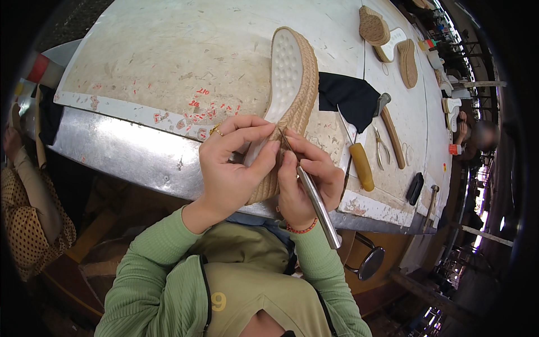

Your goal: The person stitches the edge of a woven espadrille shoe using a curved awl and thread. They repeatedly pierce the sole edge, pull the thread through, and tighten the stitches along the perimeter.

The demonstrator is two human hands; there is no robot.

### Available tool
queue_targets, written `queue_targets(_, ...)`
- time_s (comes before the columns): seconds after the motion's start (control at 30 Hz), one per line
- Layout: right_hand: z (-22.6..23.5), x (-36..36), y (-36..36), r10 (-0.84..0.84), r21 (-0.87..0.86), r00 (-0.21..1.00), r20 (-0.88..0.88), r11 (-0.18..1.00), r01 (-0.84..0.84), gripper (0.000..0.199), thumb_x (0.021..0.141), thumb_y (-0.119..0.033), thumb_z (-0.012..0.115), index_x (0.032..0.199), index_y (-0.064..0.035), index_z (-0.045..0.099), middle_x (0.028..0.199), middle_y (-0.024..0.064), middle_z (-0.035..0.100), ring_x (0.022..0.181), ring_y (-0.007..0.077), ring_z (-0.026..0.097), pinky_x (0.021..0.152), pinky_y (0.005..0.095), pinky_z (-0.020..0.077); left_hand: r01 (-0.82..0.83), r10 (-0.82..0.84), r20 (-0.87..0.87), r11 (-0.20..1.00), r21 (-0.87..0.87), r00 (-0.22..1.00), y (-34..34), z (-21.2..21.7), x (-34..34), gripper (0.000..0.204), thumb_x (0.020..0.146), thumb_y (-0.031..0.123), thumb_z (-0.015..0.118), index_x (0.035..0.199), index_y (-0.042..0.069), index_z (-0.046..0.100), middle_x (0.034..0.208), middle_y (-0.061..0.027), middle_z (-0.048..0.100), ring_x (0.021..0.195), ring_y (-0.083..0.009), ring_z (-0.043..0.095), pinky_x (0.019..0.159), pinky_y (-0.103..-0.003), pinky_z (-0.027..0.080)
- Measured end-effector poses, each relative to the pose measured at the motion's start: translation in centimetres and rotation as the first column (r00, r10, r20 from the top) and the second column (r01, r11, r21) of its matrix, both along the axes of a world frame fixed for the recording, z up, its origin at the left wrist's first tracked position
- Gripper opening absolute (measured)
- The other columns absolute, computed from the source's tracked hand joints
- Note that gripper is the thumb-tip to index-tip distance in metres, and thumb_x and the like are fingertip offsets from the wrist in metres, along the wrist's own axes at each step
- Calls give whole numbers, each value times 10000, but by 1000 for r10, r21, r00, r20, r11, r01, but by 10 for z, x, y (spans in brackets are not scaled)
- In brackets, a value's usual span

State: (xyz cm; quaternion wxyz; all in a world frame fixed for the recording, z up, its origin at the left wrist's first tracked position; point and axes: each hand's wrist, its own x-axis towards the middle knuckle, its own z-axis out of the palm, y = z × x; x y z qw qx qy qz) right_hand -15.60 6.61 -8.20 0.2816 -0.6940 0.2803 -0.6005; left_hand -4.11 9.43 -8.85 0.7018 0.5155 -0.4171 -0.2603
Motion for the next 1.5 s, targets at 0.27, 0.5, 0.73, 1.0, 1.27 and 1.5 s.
queue_targets(0.27,-3,2,1,25,31,996,82,999,-28,273,798,105,694,919,-11,478,1015,261,666,1023,378,678,861,408,570,3,-3,-28,1000,14,1000,1,-1,-1,227,744,11,756,968,-10,720,981,-111,681,861,-169,654,738,-277,519)
queue_targets(0.5,0,-1,1,19,11,1000,-14,1000,-19,287,798,103,693,943,-17,478,1005,248,665,1014,380,682,852,407,573,18,-19,73,1000,5,997,-2,0,7,255,735,29,756,987,14,716,973,-104,672,870,-188,652,761,-294,517)
queue_targets(0.73,-1,-1,1,-23,-77,995,-99,997,16,300,809,83,702,965,-35,474,1014,246,658,1004,394,684,825,408,582,197,-204,88,977,88,975,-2,12,18,292,775,-30,692,1065,-10,659,1067,-77,623,938,-132,567,833,-266,446)
queue_targets(1.0,0,-2,2,-29,-72,994,-110,997,21,296,822,82,692,973,-37,466,1024,254,653,1012,391,681,825,410,583,196,-203,67,976,99,977,-1,13,17,274,777,-37,679,1046,-3,640,1053,-66,621,944,-129,567,835,-270,437)
queue_targets(1.27,-1,0,2,-20,-36,998,-62,999,17,284,830,78,685,963,-37,462,1031,264,652,1015,386,681,809,394,589,125,-127,25,990,66,992,-5,9,12,224,745,39,717,963,28,668,964,-68,657,858,-169,617,758,-299,480)
queue_targets(1.5,-1,-2,2,6,-14,999,-50,1000,-7,282,818,74,698,946,-36,472,1015,259,654,1014,392,679,796,391,591,225,-227,1,967,117,974,-2,11,16,266,782,-58,679,1040,-12,638,1062,-53,597,939,-105,538,851,-257,429)
